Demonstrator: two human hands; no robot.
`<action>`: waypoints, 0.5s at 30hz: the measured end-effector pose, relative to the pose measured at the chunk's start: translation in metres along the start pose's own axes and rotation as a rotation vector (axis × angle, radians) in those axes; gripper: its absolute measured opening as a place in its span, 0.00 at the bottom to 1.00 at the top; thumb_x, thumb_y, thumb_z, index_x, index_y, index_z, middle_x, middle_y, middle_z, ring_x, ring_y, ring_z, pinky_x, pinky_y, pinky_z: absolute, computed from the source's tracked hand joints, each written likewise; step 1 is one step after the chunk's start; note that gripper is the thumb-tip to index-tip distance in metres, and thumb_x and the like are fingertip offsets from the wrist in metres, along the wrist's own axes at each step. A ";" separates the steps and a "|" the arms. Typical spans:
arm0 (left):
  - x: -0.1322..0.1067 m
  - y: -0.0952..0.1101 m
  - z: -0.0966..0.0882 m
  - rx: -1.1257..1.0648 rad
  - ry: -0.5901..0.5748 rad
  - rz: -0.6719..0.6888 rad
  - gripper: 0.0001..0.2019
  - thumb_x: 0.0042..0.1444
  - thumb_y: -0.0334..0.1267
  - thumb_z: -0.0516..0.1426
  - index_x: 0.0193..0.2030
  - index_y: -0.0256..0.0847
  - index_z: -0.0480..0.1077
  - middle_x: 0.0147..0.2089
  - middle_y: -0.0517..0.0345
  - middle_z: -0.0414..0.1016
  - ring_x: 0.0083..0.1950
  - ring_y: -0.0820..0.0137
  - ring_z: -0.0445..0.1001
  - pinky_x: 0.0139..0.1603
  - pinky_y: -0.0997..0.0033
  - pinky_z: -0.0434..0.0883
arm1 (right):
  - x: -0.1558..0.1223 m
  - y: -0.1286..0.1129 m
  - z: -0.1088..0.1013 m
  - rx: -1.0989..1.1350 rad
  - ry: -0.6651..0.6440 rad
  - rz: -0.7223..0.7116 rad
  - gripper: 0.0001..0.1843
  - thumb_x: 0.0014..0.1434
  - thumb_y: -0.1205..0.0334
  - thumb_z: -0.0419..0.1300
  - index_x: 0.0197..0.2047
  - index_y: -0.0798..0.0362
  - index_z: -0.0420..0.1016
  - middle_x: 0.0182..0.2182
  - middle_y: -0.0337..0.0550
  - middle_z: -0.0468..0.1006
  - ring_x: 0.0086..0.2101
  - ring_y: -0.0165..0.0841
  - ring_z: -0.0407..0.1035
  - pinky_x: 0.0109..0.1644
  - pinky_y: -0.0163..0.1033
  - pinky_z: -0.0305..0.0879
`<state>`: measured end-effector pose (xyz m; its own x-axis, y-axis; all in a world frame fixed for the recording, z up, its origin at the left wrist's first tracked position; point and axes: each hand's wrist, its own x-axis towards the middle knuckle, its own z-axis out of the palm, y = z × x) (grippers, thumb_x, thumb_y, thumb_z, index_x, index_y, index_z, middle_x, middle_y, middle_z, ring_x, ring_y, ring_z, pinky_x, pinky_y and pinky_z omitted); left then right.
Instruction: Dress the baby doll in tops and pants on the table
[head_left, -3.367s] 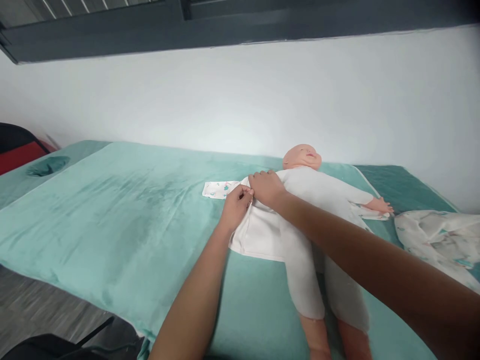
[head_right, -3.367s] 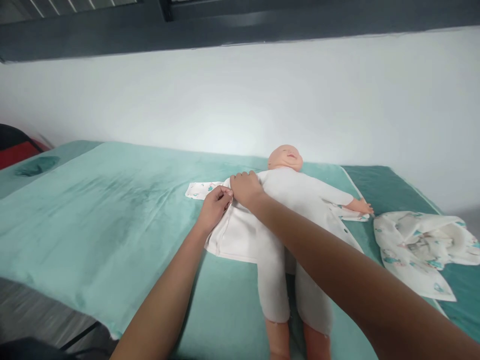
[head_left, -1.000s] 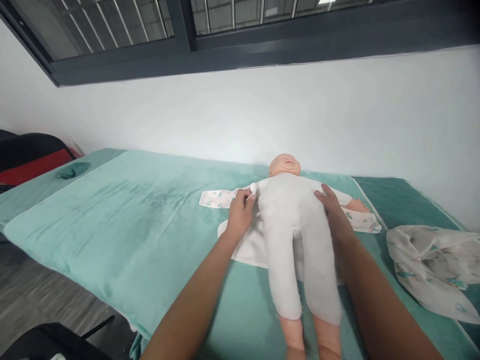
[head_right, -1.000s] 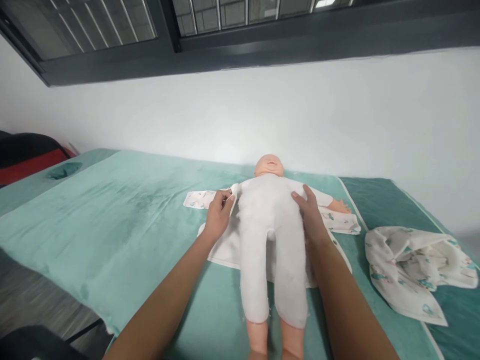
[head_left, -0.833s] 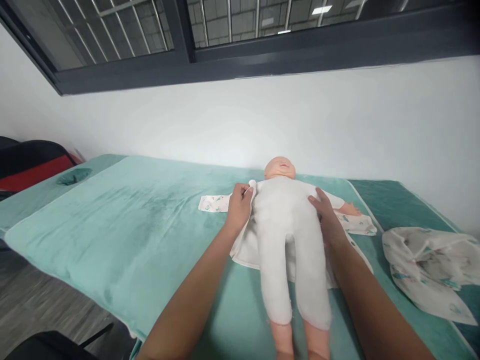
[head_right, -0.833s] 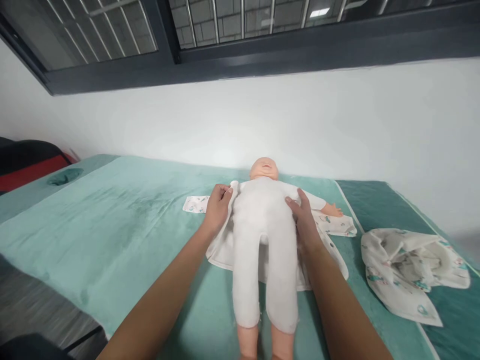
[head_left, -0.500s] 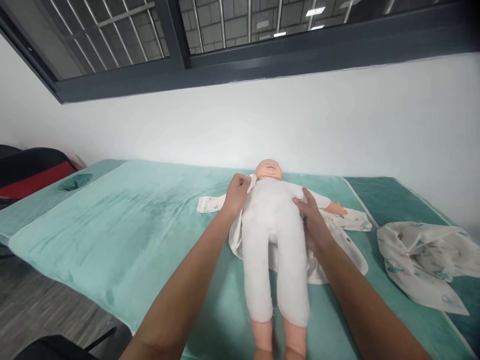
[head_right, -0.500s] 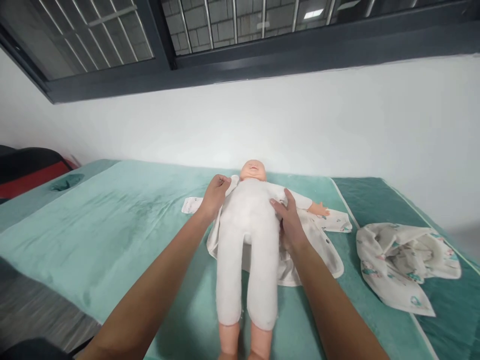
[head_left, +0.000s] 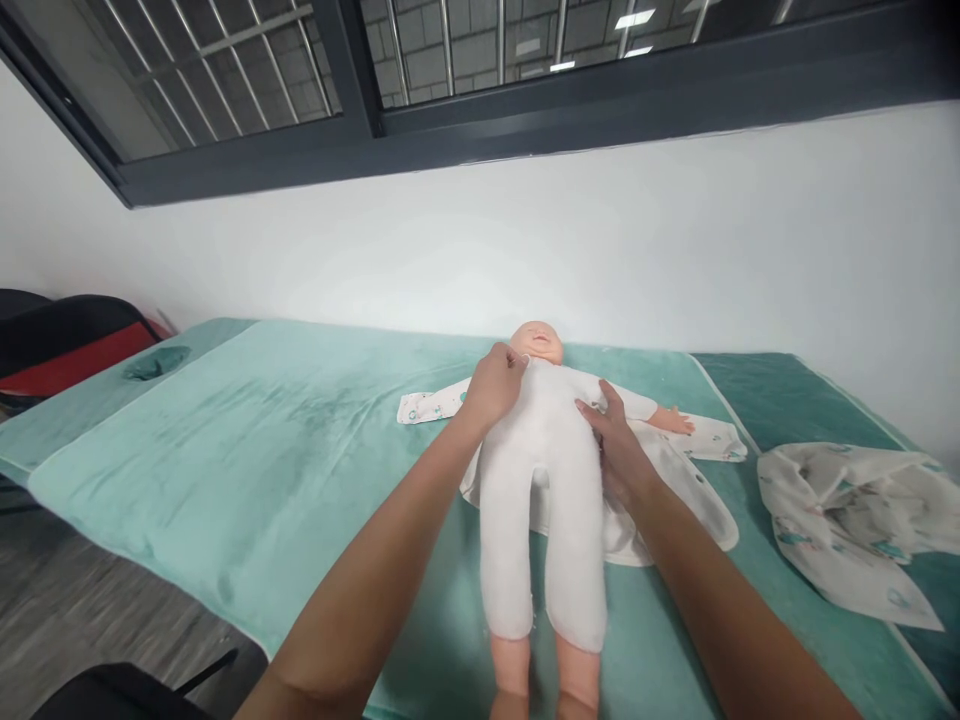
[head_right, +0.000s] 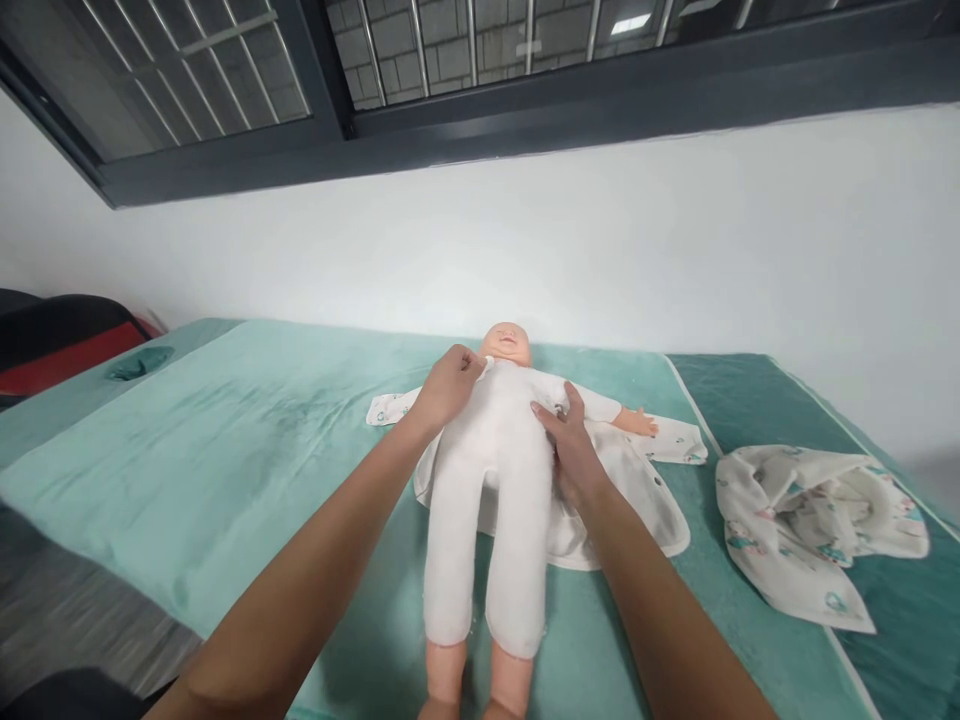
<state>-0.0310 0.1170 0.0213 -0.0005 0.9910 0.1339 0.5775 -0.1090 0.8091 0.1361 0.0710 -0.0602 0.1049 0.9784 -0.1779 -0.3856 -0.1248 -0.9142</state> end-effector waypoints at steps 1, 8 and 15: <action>-0.003 0.004 -0.001 0.023 -0.013 -0.007 0.08 0.62 0.39 0.52 0.32 0.41 0.61 0.33 0.59 0.70 0.34 0.70 0.67 0.35 0.71 0.60 | 0.000 0.000 0.000 -0.002 0.002 0.005 0.53 0.51 0.50 0.69 0.72 0.35 0.42 0.64 0.43 0.65 0.54 0.39 0.71 0.53 0.42 0.74; -0.042 0.039 -0.015 -0.191 -0.347 -0.029 0.08 0.59 0.40 0.53 0.32 0.40 0.64 0.41 0.54 0.77 0.34 0.70 0.75 0.26 0.74 0.64 | 0.001 -0.001 -0.001 -0.019 0.029 0.021 0.51 0.50 0.49 0.69 0.71 0.35 0.45 0.64 0.43 0.65 0.52 0.39 0.72 0.50 0.43 0.76; -0.045 -0.026 -0.028 -0.081 0.031 0.107 0.11 0.62 0.37 0.47 0.44 0.43 0.70 0.50 0.54 0.77 0.47 0.66 0.76 0.41 0.68 0.73 | 0.004 0.000 -0.002 -0.017 0.043 0.017 0.50 0.51 0.50 0.69 0.70 0.35 0.47 0.64 0.42 0.65 0.56 0.36 0.69 0.56 0.40 0.71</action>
<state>-0.0688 0.0732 0.0107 0.0320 0.9705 0.2388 0.5081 -0.2215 0.8323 0.1383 0.0742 -0.0619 0.1377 0.9683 -0.2083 -0.3720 -0.1444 -0.9169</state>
